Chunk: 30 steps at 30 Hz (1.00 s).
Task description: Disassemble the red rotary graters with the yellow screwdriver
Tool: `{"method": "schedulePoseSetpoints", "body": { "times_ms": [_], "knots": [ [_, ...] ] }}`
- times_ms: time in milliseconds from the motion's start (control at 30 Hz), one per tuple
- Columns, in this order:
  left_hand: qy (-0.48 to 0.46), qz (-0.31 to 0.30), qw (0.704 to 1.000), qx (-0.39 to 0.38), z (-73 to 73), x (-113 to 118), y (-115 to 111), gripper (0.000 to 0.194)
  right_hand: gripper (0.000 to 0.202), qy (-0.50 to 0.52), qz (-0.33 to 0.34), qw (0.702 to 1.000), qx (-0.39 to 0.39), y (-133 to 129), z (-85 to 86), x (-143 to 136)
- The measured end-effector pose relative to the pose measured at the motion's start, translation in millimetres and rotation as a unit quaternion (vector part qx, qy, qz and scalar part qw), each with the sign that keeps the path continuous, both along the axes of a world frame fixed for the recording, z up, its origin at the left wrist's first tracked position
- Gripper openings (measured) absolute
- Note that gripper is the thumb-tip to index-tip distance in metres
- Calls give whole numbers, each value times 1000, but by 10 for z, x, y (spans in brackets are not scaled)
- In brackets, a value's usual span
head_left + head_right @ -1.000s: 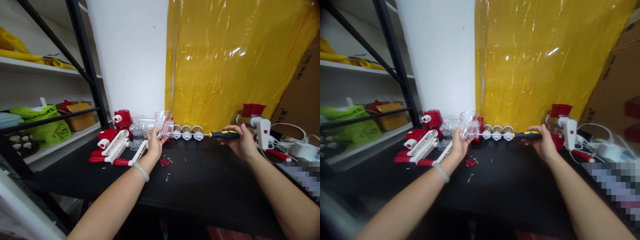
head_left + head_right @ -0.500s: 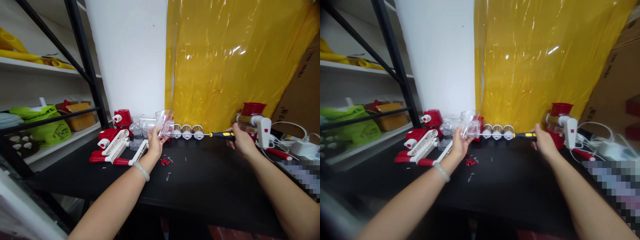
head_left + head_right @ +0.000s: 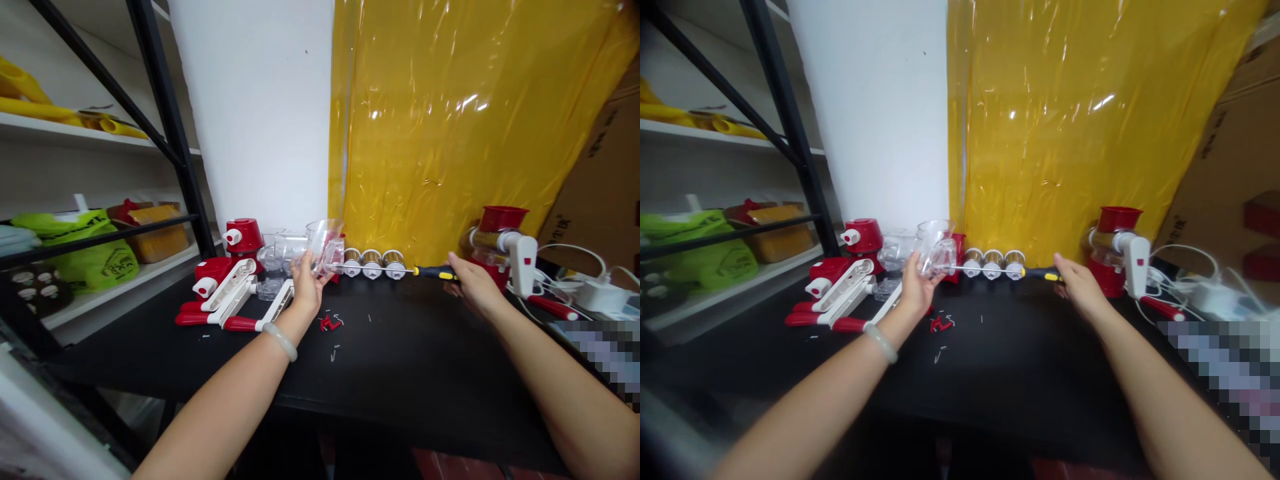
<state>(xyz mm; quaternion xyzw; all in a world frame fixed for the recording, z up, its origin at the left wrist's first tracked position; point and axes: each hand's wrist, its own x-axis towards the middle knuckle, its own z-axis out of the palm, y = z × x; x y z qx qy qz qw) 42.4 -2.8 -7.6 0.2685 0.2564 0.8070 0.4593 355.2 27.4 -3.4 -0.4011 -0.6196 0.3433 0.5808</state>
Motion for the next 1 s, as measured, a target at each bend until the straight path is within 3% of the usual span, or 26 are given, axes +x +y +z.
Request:
{"method": "schedulePoseSetpoints", "body": {
  "times_ms": [100,167,233,300,367,467,567,667,767,867,1000],
  "knots": [
    [-2,-3,1000,-1,-8,-2,7,43,30,102,63,992,-25,-32,6,19],
    [-2,-12,1000,1,-15,1,9,43,43,169,115,979,-24,-77,37,39],
    [-1,-16,1000,2,-19,6,8,42,42,183,150,971,-37,-97,55,60],
    [0,-12,1000,3,-19,12,4,42,34,153,132,977,-63,-74,44,74],
    [3,-8,1000,1,-15,17,-4,41,43,109,83,987,-79,-25,11,76],
    [6,-5,1000,-1,-5,22,-18,43,35,98,44,993,-55,23,-30,59],
    [8,-6,1000,-4,1,26,-28,45,38,147,81,985,-28,2,-26,32],
    [20,-4,1000,0,-8,31,-31,42,41,176,138,973,-50,-23,-18,13],
    [29,3,1000,7,-27,37,-26,42,42,135,73,985,-75,22,-49,10],
    [42,5,999,5,-42,43,-15,44,43,87,-15,996,-30,106,-107,16],
    [45,4,999,5,-41,48,0,43,44,120,-30,992,0,195,-171,45]
  ]
}}
